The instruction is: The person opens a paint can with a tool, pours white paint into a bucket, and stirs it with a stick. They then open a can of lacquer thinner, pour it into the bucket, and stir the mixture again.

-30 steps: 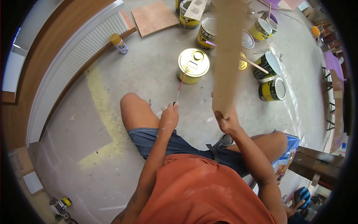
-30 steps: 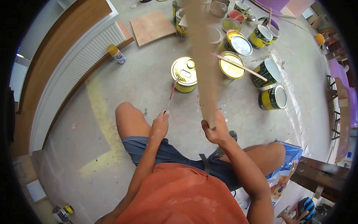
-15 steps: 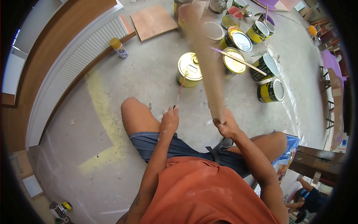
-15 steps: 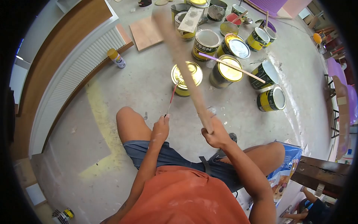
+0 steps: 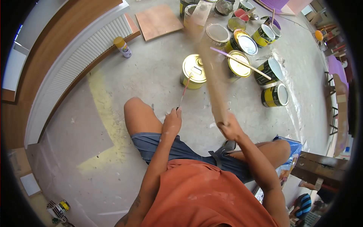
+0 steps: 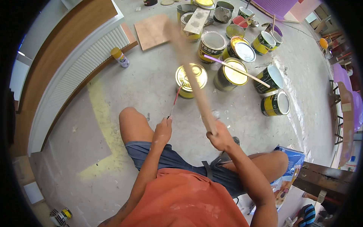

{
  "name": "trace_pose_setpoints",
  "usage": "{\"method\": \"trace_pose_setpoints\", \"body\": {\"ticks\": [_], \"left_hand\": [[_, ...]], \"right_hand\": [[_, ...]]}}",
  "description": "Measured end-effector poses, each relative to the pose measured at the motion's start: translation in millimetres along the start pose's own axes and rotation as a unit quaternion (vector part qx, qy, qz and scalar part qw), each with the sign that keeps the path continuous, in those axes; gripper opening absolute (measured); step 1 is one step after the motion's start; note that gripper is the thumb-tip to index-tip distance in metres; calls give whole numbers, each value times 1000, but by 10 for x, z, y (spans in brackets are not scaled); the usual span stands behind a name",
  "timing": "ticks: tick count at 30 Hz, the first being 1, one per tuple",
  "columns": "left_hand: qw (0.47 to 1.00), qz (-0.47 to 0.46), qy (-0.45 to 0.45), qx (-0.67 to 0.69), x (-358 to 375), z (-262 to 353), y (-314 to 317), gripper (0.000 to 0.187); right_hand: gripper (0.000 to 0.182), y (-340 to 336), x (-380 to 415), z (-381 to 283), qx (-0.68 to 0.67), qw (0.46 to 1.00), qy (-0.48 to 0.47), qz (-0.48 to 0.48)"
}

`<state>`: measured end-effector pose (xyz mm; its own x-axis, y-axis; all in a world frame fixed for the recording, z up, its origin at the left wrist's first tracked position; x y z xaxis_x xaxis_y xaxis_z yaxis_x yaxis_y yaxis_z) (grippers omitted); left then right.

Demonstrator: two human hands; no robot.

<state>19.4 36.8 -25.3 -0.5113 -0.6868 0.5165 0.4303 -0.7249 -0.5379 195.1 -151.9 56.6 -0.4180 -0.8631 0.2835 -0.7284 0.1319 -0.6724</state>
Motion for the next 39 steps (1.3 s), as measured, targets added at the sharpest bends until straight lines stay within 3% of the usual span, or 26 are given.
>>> {"method": "trace_pose_setpoints", "body": {"ticks": [1,6,9,13,18,24,26,27,29,34,36,39], "left_hand": [[1000,-11,-1,-17,-64,-90,62,55],[999,-22,-8,-29,-58,-194,127,56],[1000,-16,-9,-9,-58,-140,42,56],[999,-34,-27,-24,-35,-145,8,55],[998,-45,-19,-27,-86,-271,86,52],[992,-24,42,117,-389,-601,373,44],[965,-64,-44,250,-369,-619,519,42],[966,-66,-45,246,-321,-556,573,42],[927,-63,-135,345,-209,-416,736,45],[906,-26,-158,393,-109,-209,1156,49],[870,-33,-177,459,-112,-198,1254,52],[857,-24,-186,480,-137,-163,1363,54]], "right_hand": [[38,33,-18,0,-14,970,204,-130],[36,49,100,1,-79,987,129,-58],[37,-169,-52,-128,-117,992,33,36],[35,-71,-77,47,-142,987,60,50],[36,151,-39,247,-197,964,176,28],[37,157,-91,496,-268,939,195,88],[35,178,-60,511,-304,923,210,107],[35,238,-46,604,-318,915,223,109],[34,293,-41,656,-334,907,232,111],[35,386,85,721,-334,901,259,94],[36,380,71,766,-320,908,257,83],[36,332,0,776,-330,917,210,83]]}}
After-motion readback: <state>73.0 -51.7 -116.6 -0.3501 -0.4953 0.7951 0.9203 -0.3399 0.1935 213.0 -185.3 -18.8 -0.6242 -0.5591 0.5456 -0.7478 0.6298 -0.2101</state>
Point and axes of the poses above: each hand's wrist, its own x-axis away from the middle knuckle, its own y-axis out of the palm, z = x × y, the point moved 5 cm from there along -x, towards the middle knuckle, and after that the axes turned 6 degrees about x, right-handed, at the moved point
